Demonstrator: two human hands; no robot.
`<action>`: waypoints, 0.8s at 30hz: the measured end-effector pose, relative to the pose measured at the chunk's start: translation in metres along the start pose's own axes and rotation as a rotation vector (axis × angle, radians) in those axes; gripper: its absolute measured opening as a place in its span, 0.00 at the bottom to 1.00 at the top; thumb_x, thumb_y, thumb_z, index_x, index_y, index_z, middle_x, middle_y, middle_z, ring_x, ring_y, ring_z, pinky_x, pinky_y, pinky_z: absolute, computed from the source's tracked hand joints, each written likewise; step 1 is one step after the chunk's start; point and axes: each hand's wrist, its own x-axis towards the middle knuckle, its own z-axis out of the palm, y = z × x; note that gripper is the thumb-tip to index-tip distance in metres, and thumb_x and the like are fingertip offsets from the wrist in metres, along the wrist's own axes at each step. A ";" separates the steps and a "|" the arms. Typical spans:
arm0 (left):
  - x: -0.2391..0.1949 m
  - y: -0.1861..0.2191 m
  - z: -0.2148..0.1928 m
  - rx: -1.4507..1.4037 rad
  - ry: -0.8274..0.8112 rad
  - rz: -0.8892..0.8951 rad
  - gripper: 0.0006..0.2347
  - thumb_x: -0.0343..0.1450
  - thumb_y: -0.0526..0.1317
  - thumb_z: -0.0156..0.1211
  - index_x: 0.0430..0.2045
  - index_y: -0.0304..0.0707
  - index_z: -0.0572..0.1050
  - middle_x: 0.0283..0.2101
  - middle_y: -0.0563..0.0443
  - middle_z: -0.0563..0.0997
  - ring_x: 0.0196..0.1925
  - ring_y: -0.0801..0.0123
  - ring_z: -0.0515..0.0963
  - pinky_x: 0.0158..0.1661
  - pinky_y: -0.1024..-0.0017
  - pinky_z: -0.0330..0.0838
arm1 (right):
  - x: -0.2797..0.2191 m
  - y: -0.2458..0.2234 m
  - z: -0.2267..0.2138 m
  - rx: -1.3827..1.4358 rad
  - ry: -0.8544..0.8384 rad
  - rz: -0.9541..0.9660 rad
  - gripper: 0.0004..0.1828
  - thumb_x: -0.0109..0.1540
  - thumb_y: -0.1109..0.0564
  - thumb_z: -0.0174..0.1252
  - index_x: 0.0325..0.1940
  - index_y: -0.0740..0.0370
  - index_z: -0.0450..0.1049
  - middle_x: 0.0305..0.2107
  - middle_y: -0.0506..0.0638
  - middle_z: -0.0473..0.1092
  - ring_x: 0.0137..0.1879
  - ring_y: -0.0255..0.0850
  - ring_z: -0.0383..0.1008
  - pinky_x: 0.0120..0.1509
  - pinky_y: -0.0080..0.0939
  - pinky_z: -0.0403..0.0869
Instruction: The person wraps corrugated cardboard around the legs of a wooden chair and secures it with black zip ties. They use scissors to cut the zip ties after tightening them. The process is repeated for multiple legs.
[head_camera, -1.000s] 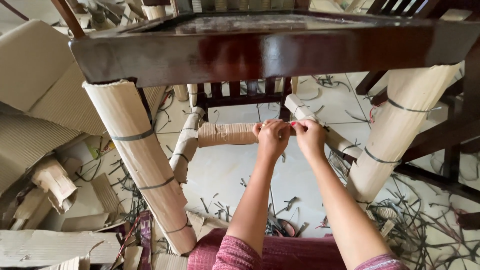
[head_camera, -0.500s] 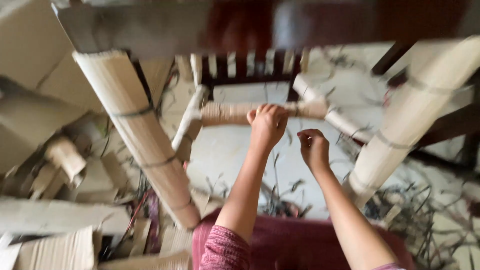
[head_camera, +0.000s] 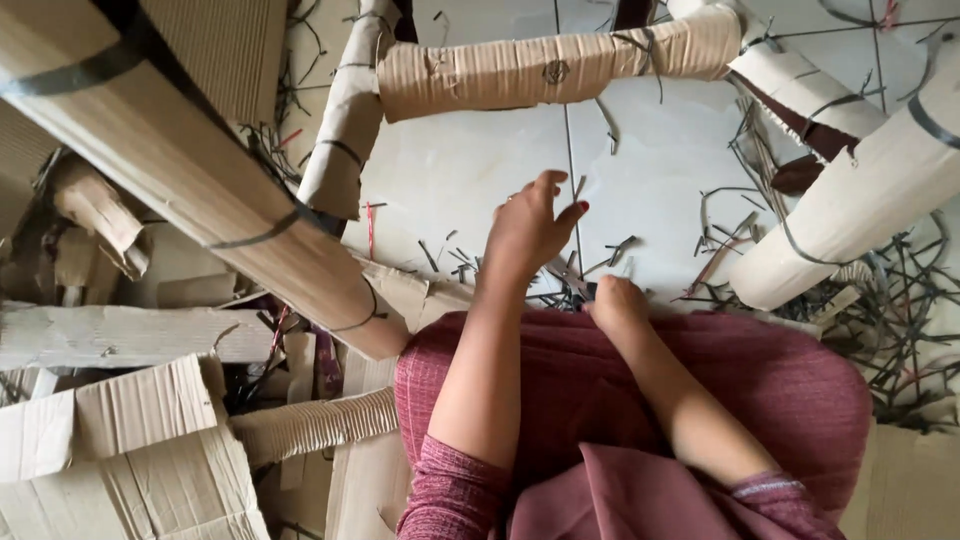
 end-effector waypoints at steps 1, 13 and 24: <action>0.002 0.002 -0.001 0.002 -0.001 0.004 0.22 0.71 0.51 0.61 0.58 0.42 0.70 0.50 0.42 0.83 0.53 0.46 0.83 0.55 0.39 0.69 | 0.001 -0.001 0.001 0.002 0.003 0.002 0.14 0.56 0.52 0.64 0.41 0.64 0.81 0.34 0.60 0.79 0.46 0.56 0.82 0.51 0.56 0.80; 0.010 0.012 -0.001 -0.065 0.033 0.100 0.18 0.69 0.45 0.64 0.53 0.46 0.74 0.49 0.44 0.84 0.53 0.45 0.83 0.53 0.44 0.74 | -0.018 0.010 -0.006 0.187 0.163 0.046 0.22 0.54 0.48 0.73 0.43 0.68 0.80 0.37 0.65 0.79 0.51 0.62 0.81 0.53 0.62 0.80; 0.016 0.068 -0.027 -0.143 0.682 0.412 0.15 0.69 0.37 0.63 0.51 0.42 0.72 0.50 0.48 0.75 0.52 0.54 0.76 0.49 0.57 0.71 | -0.060 0.044 -0.090 0.828 -0.037 0.079 0.34 0.49 0.46 0.74 0.58 0.50 0.73 0.46 0.45 0.79 0.51 0.39 0.80 0.49 0.40 0.78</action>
